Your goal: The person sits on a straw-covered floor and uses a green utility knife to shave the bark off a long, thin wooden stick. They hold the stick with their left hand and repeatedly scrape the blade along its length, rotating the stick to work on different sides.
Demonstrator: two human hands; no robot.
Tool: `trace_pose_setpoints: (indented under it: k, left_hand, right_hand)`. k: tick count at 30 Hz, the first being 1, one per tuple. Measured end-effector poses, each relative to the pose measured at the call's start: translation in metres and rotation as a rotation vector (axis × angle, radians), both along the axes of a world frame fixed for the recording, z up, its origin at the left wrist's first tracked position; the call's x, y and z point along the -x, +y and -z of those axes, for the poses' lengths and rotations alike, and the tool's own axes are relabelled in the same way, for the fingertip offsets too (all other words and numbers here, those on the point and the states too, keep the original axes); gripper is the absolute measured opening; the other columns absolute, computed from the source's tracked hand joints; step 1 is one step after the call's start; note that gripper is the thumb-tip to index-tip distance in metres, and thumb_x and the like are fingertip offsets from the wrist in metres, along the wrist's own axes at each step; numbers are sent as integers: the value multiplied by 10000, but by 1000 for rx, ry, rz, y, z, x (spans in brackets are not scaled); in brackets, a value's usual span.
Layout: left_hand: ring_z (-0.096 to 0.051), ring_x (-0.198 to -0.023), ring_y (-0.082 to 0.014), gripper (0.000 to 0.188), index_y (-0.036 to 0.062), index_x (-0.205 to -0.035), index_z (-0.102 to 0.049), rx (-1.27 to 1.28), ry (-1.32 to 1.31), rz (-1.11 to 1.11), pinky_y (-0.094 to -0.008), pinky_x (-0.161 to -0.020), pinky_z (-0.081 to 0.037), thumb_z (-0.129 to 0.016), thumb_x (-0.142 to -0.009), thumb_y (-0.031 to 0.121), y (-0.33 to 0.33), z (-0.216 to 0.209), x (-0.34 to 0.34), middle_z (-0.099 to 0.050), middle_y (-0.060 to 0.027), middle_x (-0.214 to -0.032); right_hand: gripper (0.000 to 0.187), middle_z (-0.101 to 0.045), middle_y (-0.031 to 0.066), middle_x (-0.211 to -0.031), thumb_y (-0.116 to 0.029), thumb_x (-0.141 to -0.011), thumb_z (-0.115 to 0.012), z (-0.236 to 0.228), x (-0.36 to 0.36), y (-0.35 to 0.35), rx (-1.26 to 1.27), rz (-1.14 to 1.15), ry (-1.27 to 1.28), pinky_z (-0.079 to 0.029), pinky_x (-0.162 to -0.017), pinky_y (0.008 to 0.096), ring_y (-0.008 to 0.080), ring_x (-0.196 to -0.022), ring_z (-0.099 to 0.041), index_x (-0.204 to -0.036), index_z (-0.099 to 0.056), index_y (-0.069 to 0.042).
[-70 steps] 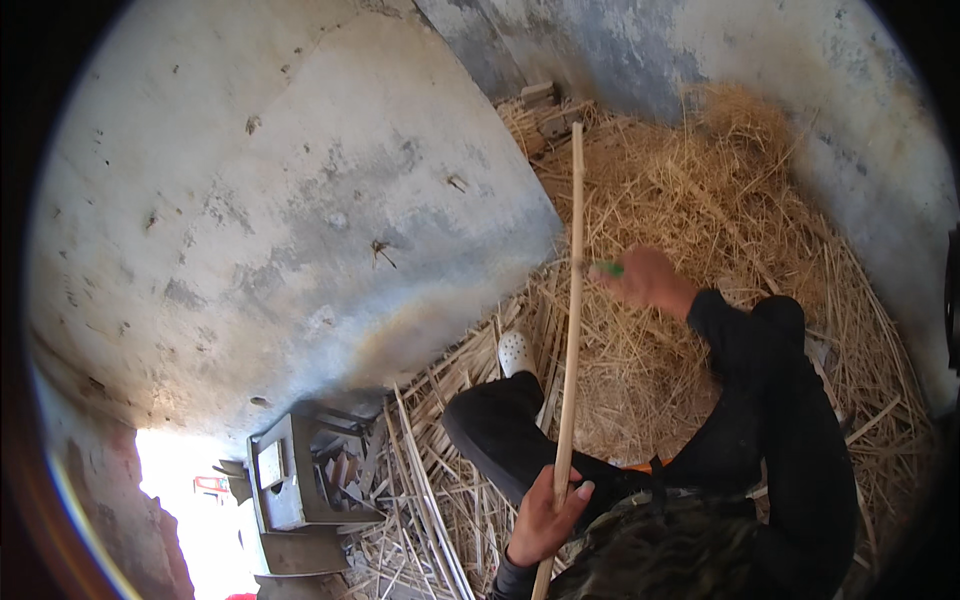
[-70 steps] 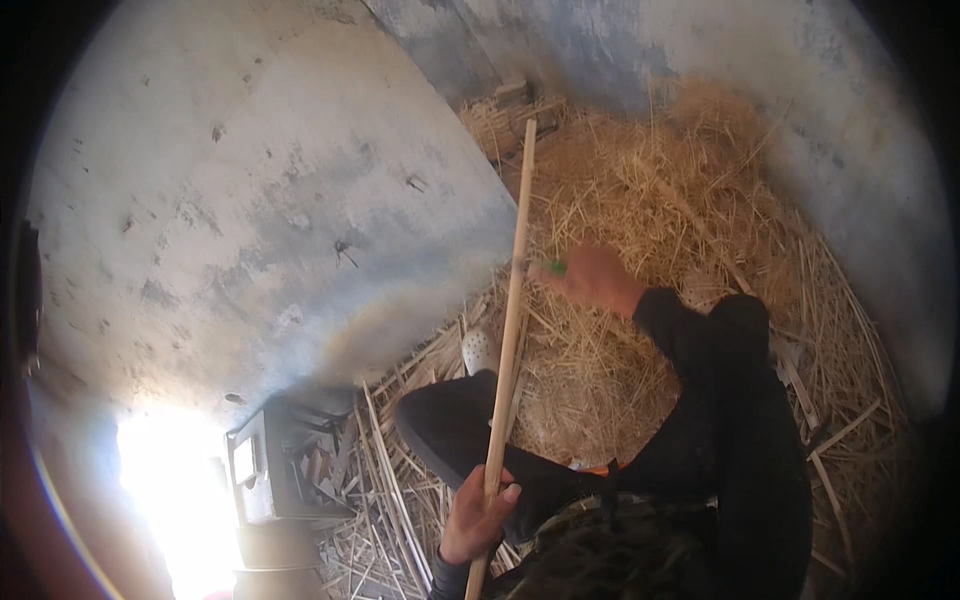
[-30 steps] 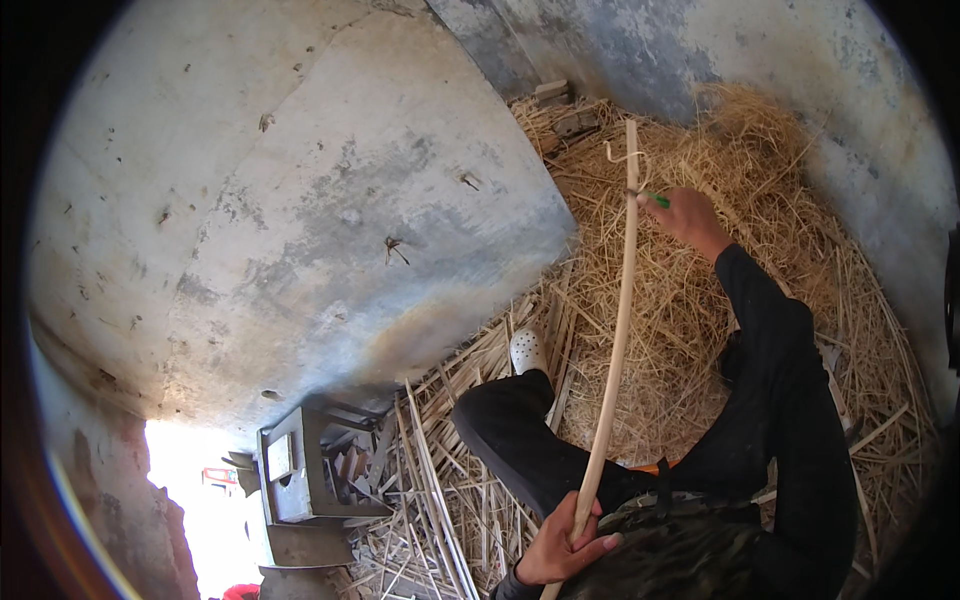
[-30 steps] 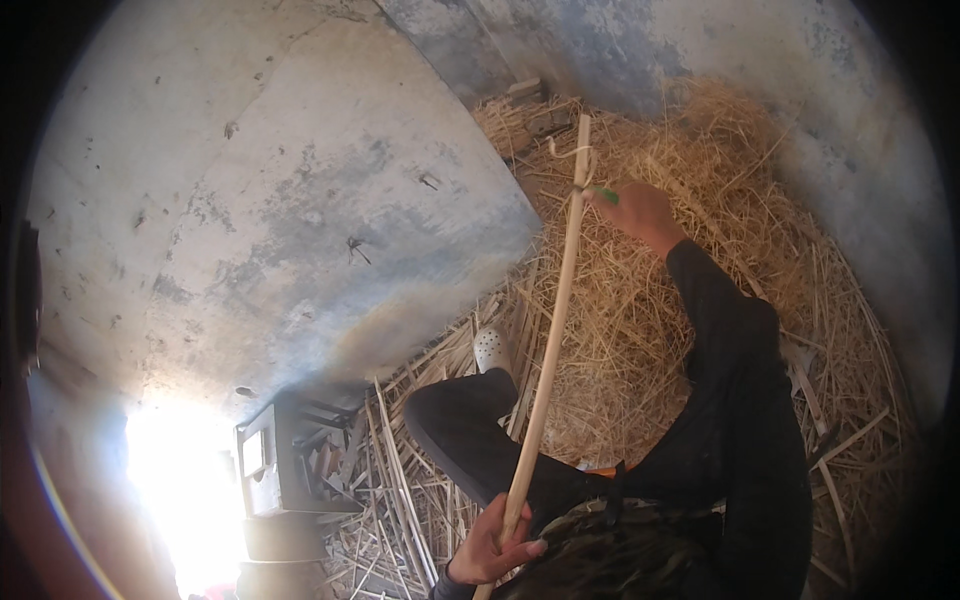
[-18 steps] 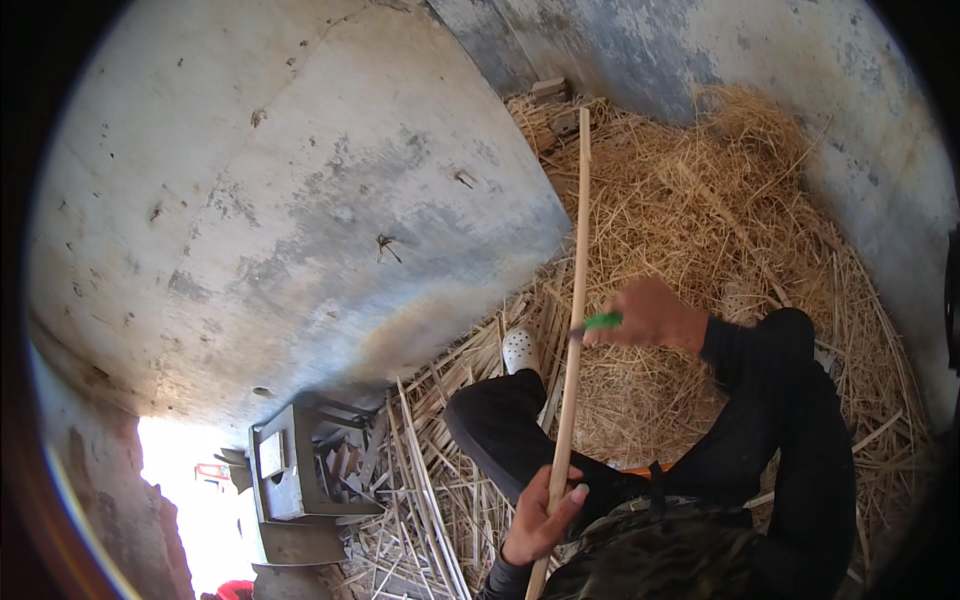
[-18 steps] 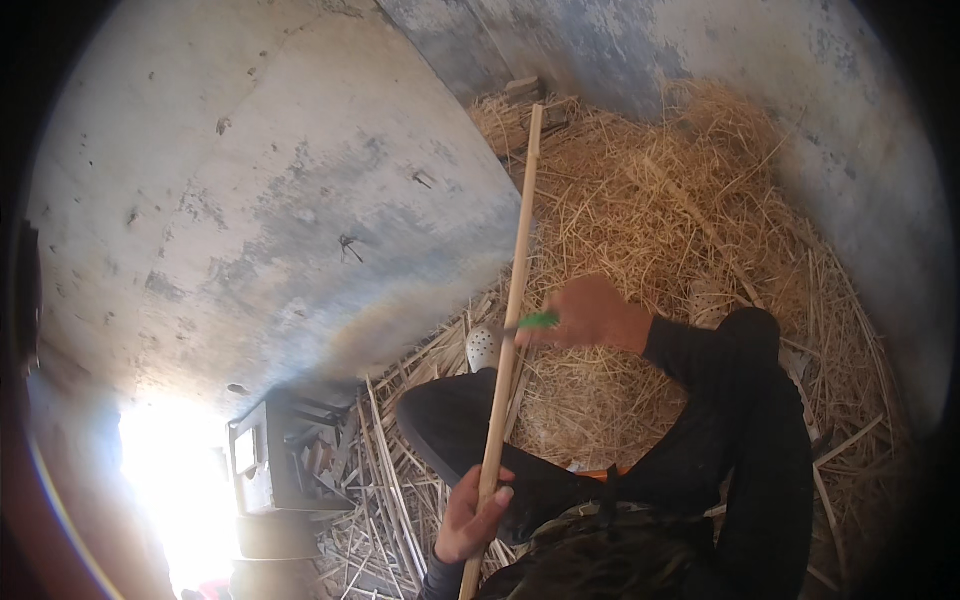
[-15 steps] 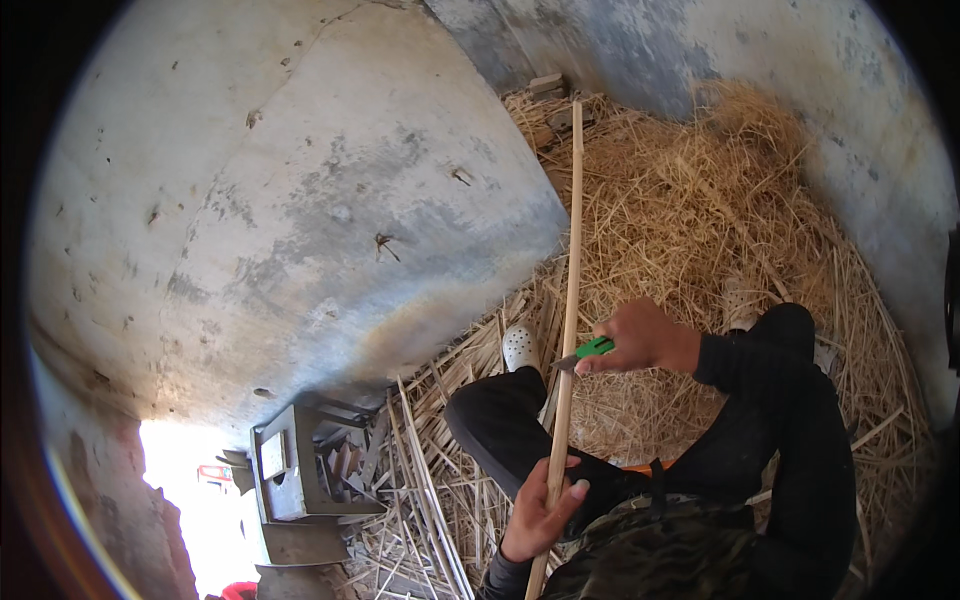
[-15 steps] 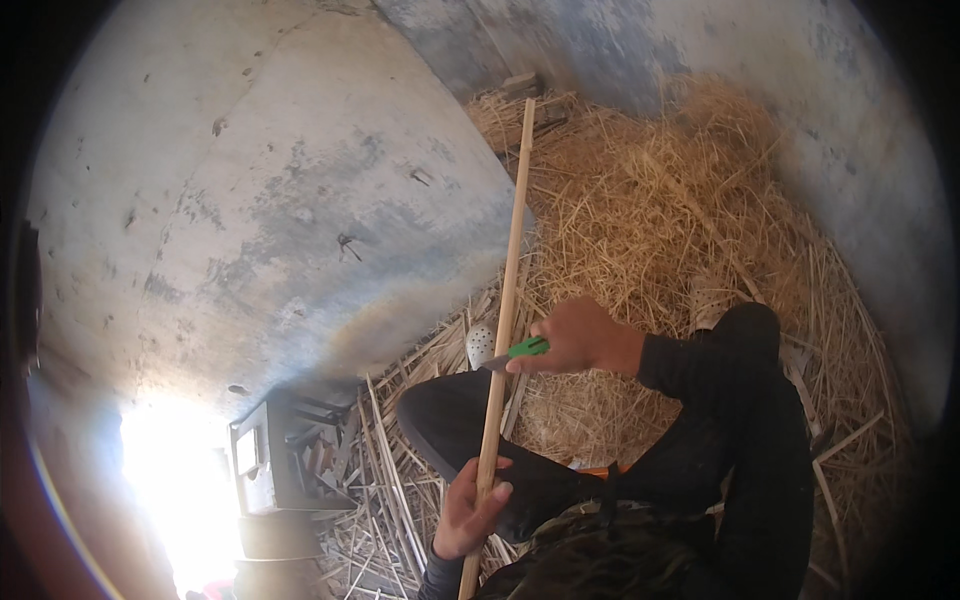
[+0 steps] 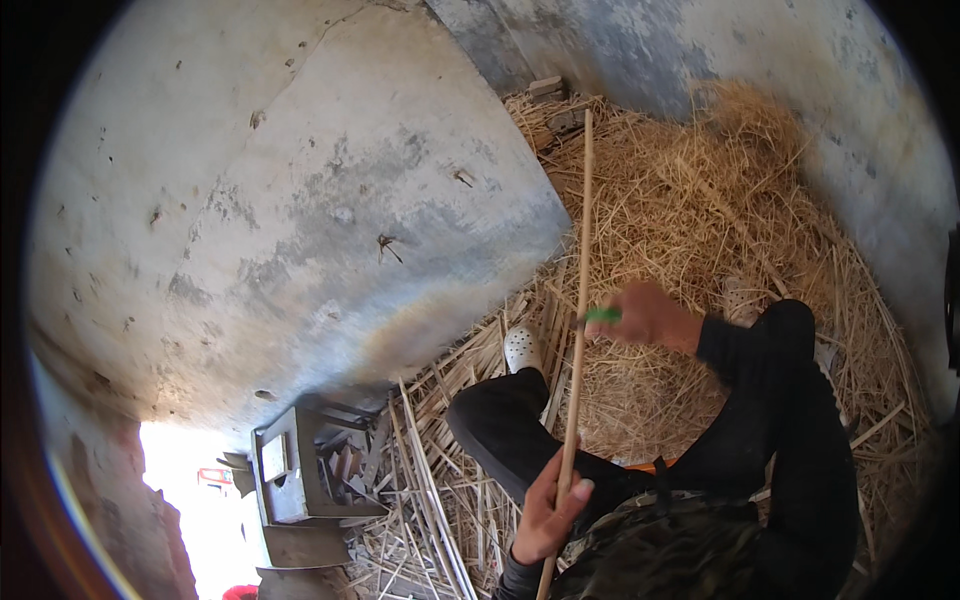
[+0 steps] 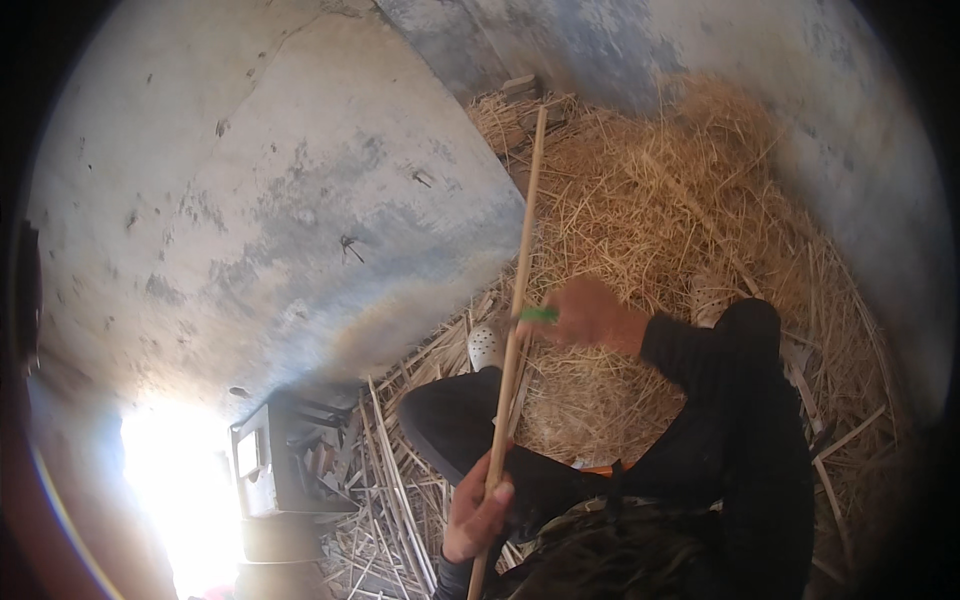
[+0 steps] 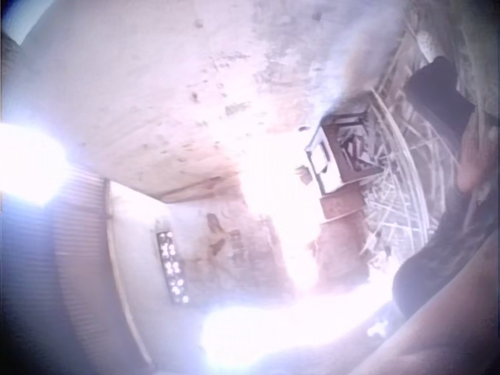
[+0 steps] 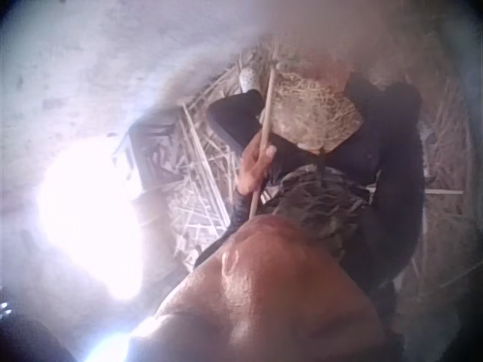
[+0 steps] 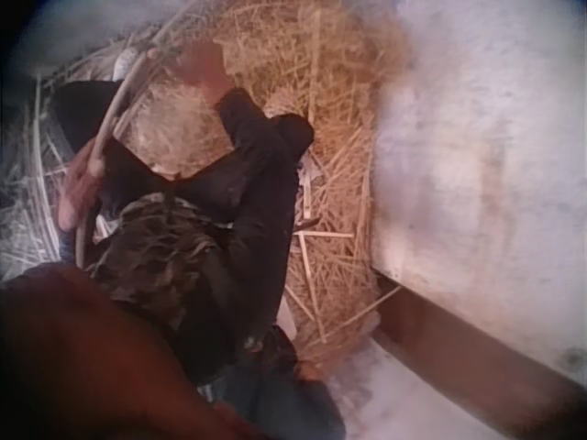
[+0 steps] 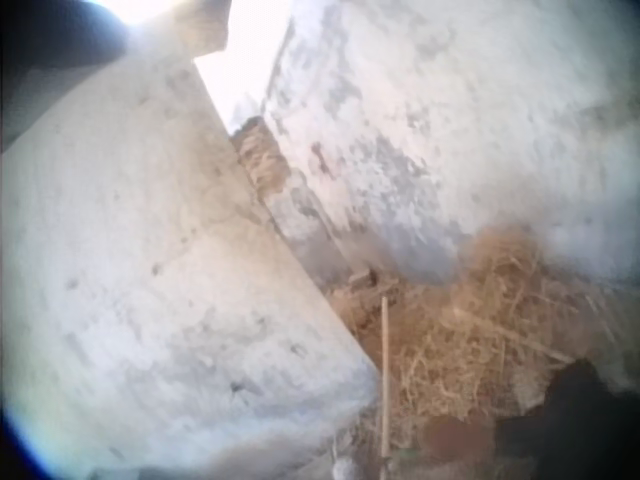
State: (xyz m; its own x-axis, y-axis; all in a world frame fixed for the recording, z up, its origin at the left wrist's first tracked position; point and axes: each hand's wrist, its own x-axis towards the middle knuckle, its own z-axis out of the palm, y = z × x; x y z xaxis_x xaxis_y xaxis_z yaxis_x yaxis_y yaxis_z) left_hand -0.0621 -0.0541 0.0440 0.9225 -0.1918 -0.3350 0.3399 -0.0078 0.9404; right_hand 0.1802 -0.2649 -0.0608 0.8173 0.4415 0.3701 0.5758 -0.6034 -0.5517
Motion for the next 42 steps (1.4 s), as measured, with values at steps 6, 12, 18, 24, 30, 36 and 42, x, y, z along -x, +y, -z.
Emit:
trace_pose_setpoints:
  k: [6,12,18,24,30,36,42]
  left_hand:
    - [-326,-624,-32,726,-78,-1459,-191,-38,-74,36,-190,-565,-282,-616,-908,129,-2,1,0,-334,55,-691]
    - [-341,-629,-34,746,-70,-1462,-198,-58,-77,9,-190,-566,-291,-625,-891,149,-5,3,3,-348,56,-691]
    - [-316,-601,-21,768,-69,-1467,-176,-48,-98,62,-173,-551,-273,-647,-893,127,4,5,7,-332,68,-659]
    - [-310,-602,-18,775,-66,-1468,-181,-36,-70,82,-172,-546,-264,-654,-890,141,0,8,9,-329,65,-654]
    - [-303,-592,-17,779,-63,-1467,-191,-17,-72,40,-169,-546,-260,-663,-880,136,5,7,11,-312,72,-645]
    - [-330,-605,-25,816,-41,-1463,-228,-148,-17,136,-173,-570,-298,-704,-828,144,-3,-1,20,-321,71,-655]
    - [-334,-609,-24,794,-48,-1451,-253,-252,-34,200,-173,-571,-319,-716,-832,134,1,4,30,-331,67,-660]
  right_hand:
    - [776,-333,-26,-395,-870,-742,-387,-6,0,-5,38,-7,-210,-286,-335,347,138,-334,-367,-451,-425,-152]
    - [814,-357,-12,-375,-858,-746,-410,-4,-23,-15,-123,186,244,-322,-348,335,166,-318,-403,-458,-507,-103]
    - [777,-362,-46,-374,-827,-784,-406,-6,7,4,59,25,116,-262,-314,302,88,-320,-351,-531,-625,-126]
    - [811,-339,-31,-397,-861,-769,-348,9,-40,-30,91,275,190,-273,-343,312,130,-345,-364,-494,-522,-118]
    - [835,-320,-26,-406,-881,-753,-328,-10,9,-1,28,45,189,-277,-364,345,147,-356,-380,-482,-481,-106]
    - [798,-270,-43,-443,-854,-791,-312,7,-71,-48,33,402,200,-248,-362,338,138,-362,-295,-482,-412,-124]
    - [761,-236,-55,-458,-821,-832,-275,32,-88,-66,85,474,85,-182,-341,317,115,-373,-232,-492,-335,-143]
